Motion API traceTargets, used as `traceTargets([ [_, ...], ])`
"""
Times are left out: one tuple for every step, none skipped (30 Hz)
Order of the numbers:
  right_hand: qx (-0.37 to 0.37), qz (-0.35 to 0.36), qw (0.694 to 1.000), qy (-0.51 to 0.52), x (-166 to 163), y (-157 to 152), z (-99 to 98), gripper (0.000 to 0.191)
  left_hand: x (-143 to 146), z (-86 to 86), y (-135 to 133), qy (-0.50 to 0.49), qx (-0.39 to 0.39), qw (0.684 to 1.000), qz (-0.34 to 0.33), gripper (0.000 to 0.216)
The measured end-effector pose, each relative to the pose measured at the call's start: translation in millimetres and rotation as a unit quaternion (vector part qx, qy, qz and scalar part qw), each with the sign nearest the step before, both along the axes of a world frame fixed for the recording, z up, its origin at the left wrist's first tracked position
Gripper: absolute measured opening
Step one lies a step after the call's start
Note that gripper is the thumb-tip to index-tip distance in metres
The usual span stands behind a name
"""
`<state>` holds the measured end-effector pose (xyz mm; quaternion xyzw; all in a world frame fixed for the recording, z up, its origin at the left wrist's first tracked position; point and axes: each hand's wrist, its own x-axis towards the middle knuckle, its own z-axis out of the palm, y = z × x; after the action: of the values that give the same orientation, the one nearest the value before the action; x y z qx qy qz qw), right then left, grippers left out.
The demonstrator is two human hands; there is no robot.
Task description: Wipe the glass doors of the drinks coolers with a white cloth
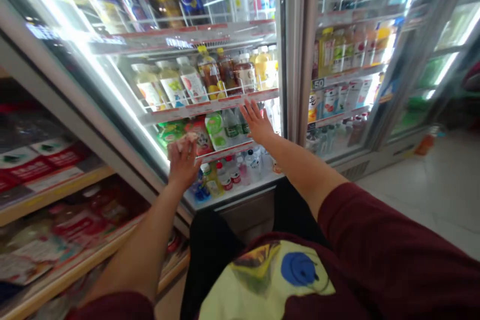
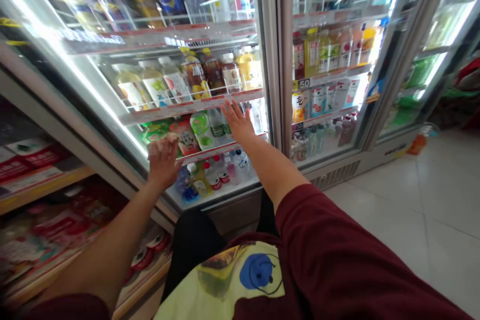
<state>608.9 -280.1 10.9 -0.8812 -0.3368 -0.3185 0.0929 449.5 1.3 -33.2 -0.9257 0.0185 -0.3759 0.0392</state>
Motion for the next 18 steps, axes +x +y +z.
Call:
traceTargets([
  [-0.003,-0.001,1.000,0.002,-0.5,-0.4,-0.3,0.107,1.6,-6.2,-0.9,0.005,0.001,1.000,-0.002,0.070],
  [-0.006,-0.001,1.000,0.004,-0.7,-0.9,-0.5,0.108,3.7,-6.0,-0.8,0.004,0.002,1.000,-0.002,0.069],
  [-0.008,-0.001,1.000,0.005,-0.8,-1.4,-0.7,0.108,6.0,0.5,0.0,-0.002,0.004,1.000,-0.001,0.067],
  [-0.007,-0.001,1.000,0.006,-0.7,-1.9,-0.9,0.108,8.6,12.3,1.0,-0.008,0.006,1.000,-0.001,0.065],
  [-0.006,-0.001,1.000,0.005,-0.6,-2.3,-1.1,0.108,11.3,27.4,1.8,-0.015,0.007,1.000,-0.001,0.064],
  [-0.004,0.000,1.000,0.004,-0.6,-2.5,-1.3,0.108,14.0,43.4,2.0,-0.024,0.007,1.000,-0.001,0.064],
  [-0.003,0.000,1.000,0.004,-0.6,-2.5,-1.4,0.108,16.6,57.8,1.4,-0.035,0.006,0.999,0.001,0.065],
  [-0.001,-0.001,1.000,0.005,-0.8,-2.1,-1.5,0.108,18.9,68.2,-0.5,-0.047,0.005,0.999,0.004,0.066],
  [0.002,-0.003,1.000,0.006,-1.3,-1.6,-1.5,0.108,20.6,73.3,-3.7,-0.056,0.003,0.998,0.006,0.067],
  [0.004,-0.003,1.000,0.008,-1.9,-1.0,-1.5,0.108,21.7,72.4,-8.0,-0.061,0.001,0.998,0.007,0.068],
  [0.007,-0.003,1.000,0.011,-2.8,-0.5,-1.6,0.107,22.0,66.0,-13.0,-0.058,-0.003,0.998,0.005,0.068],
  [0.008,-0.004,1.000,0.016,-3.7,-0.2,-1.8,0.106,21.7,55.5,-17.9,-0.045,-0.008,0.999,0.001,0.068],
  [0.009,-0.006,1.000,0.019,-4.7,-0.2,-2.3,0.104,21.2,43.0,-22.1,-0.025,-0.013,1.000,-0.004,0.067],
  [0.009,-0.006,1.000,0.019,-5.7,-0.6,-2.9,0.102,20.7,31.0,-25.1,-0.003,-0.016,1.000,-0.008,0.067],
  [0.008,-0.004,1.000,0.017,-6.8,-1.5,-3.6,0.100,20.5,21.9,-26.5,0.014,-0.014,1.000,-0.011,0.066],
  [0.007,-0.001,1.000,0.014,-8.1,-2.7,-4.1,0.098,20.9,17.5,-26.7,0.024,-0.006,1.000,-0.012,0.065],
  [0.007,0.000,1.000,0.010,-9.8,-4.2,-3.9,0.095,22.0,18.7,-26.2,0.026,0.005,1.000,-0.013,0.064],
  [0.010,0.002,1.000,0.003,-12.0,-5.5,-2.5,0.093,23.7,25.6,-25.8,0.019,0.017,1.000,-0.014,0.063],
])
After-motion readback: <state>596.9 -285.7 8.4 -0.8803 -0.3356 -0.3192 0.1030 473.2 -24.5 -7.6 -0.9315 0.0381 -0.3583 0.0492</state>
